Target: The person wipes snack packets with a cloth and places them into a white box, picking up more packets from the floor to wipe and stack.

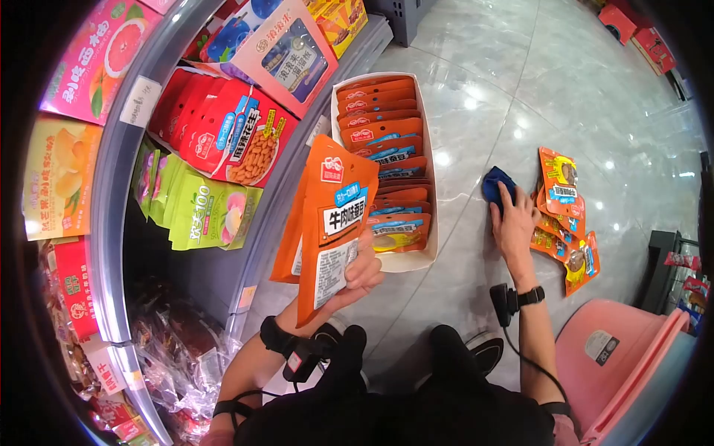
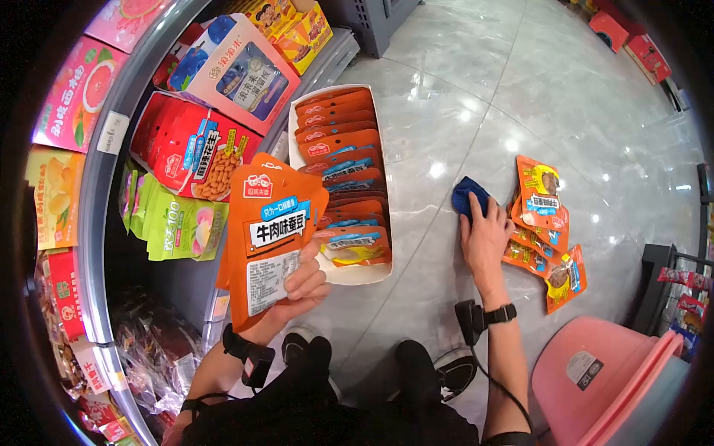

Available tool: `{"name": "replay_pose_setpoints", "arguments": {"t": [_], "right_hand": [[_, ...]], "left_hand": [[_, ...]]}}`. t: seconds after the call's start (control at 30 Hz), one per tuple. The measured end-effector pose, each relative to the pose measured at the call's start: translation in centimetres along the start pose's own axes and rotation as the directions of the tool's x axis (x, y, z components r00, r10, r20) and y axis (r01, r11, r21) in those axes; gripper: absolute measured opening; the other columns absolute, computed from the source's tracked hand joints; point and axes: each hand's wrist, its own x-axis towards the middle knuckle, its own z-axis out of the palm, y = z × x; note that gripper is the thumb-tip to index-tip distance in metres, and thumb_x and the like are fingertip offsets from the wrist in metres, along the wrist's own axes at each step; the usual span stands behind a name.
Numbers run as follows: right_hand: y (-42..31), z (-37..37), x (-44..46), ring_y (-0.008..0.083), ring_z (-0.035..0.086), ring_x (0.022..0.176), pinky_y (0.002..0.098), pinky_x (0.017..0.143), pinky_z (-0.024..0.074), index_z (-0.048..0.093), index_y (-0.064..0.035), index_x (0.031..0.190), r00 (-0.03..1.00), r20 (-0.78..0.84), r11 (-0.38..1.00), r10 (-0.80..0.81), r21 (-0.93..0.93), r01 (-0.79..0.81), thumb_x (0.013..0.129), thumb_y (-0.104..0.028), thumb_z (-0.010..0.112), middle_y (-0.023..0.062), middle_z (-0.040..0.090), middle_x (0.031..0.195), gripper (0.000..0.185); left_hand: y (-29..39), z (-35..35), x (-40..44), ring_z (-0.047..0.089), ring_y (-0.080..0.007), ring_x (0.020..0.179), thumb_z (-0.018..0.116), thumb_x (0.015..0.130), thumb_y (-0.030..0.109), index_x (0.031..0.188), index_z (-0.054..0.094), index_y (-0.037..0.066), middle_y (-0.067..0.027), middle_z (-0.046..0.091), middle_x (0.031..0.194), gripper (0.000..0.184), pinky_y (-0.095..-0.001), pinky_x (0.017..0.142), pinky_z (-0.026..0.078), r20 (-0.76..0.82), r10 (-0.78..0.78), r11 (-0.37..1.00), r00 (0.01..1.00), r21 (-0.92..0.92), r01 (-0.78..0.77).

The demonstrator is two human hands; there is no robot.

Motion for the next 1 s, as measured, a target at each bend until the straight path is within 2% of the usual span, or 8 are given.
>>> {"name": "replay_pose_setpoints", "arguments": {"t": [0.23,0.37,0.4,0.43,0.57,0.93,0.97,1.0], "right_hand": [[-4.2,-7.1,0.0,0.0262,0.058,0.082,0.0323,0.073,0.0464,0.058,0.0008,0.103,0.961,0.258,0.497,0.100,0.824,-0.273,0.079,-0.002,0.057,0.0134,0.058,0.092,0.024],[-10.2,-12.4,-0.5,0.0253,0.054,0.093,0.0343,0.081,0.0428,0.063,-0.0086,0.103,0.914,-0.261,0.259,-0.311,0.902,0.345,0.069,-0.006,0.067,0.0116,0.053,0.109,0.034],[-12.1,-12.7,-0.4,0.0261,0.049,0.104,0.0376,0.089,0.0367,0.065,-0.0132,0.106,0.834,-0.333,0.188,-0.440,0.874,0.448,0.072,-0.017,0.069,0.0101,0.050,0.117,0.034],[-13.8,-12.4,-0.6,0.0254,0.043,0.113,0.0401,0.094,0.0304,0.062,-0.0186,0.114,0.743,-0.290,0.196,-0.603,0.849,0.490,0.075,-0.027,0.065,0.0083,0.046,0.126,0.040],[-15.0,-11.5,0.5,0.0326,0.032,0.127,0.0496,0.104,0.0167,0.053,-0.0221,0.124,0.809,-0.210,0.392,-0.548,0.790,0.471,0.080,-0.030,0.059,0.0094,0.035,0.139,0.044],[-12.6,-8.5,2.5,0.0370,0.033,0.128,0.0418,0.104,0.0281,0.050,-0.0052,0.117,0.971,-0.224,0.463,-0.084,0.854,0.237,0.084,0.003,0.046,0.0178,0.042,0.132,0.035],[-11.5,-7.7,3.3,0.0365,0.035,0.127,0.0413,0.103,0.0303,0.050,-0.0028,0.116,0.966,-0.251,0.466,-0.054,0.850,0.247,0.085,0.003,0.044,0.0177,0.045,0.130,0.032],[-10.2,-7.3,3.8,0.0352,0.036,0.126,0.0402,0.102,0.0318,0.050,-0.0005,0.114,0.951,-0.306,0.582,-0.044,0.766,0.273,0.086,0.003,0.045,0.0178,0.048,0.126,0.029]], "left_hand": [[0.0,0.1,0.8,0.038,-0.0111,0.049,0.050,0.088,0.033,0.081,0.042,0.008,-0.0028,0.045,0.058,0.027,-0.0232,0.051,0.032,0.068,-0.015,0.968,0.998,-0.248,0.032],[-0.6,2.5,2.1,0.046,-0.0112,0.047,0.043,0.092,0.021,0.087,0.040,0.007,-0.0034,0.044,0.058,0.015,-0.0234,0.049,0.037,0.164,-0.038,0.917,0.986,-0.386,0.099],[-1.8,5.5,2.5,0.043,-0.0110,0.043,0.043,0.092,0.021,0.092,0.042,0.006,-0.0043,0.045,0.060,0.015,-0.0229,0.045,0.035,-0.446,-0.005,0.955,0.895,-0.268,-0.128],[-2.6,7.4,2.6,0.041,-0.0107,0.040,0.042,0.092,0.021,0.096,0.045,0.005,-0.0052,0.047,0.062,0.017,-0.0223,0.041,0.032,-0.884,0.083,0.970,0.461,-0.034,-0.240],[-1.3,2.7,1.1,0.039,-0.0111,0.039,0.041,0.092,0.028,0.097,0.046,0.007,-0.0061,0.048,0.063,0.022,-0.0223,0.041,0.033,-0.280,-0.133,0.989,0.951,-0.107,0.106],[-2.4,-0.8,0.6,0.044,-0.0129,0.045,0.044,0.090,0.047,0.105,0.049,0.010,-0.0067,0.052,0.068,0.040,-0.0242,0.047,0.039,0.188,-0.421,0.907,0.887,0.057,0.418],[-2.9,0.3,0.4,0.049,-0.0109,0.054,0.044,0.093,0.040,0.106,0.050,0.007,-0.0047,0.052,0.070,0.036,-0.0184,0.053,0.039,0.099,-0.410,0.862,0.907,-0.281,0.421],[-3.4,1.8,0.4,0.051,-0.0094,0.061,0.044,0.094,0.035,0.109,0.050,0.005,-0.0037,0.054,0.073,0.034,-0.0175,0.057,0.041,-0.210,-0.281,0.932,0.936,0.170,0.319]]}}
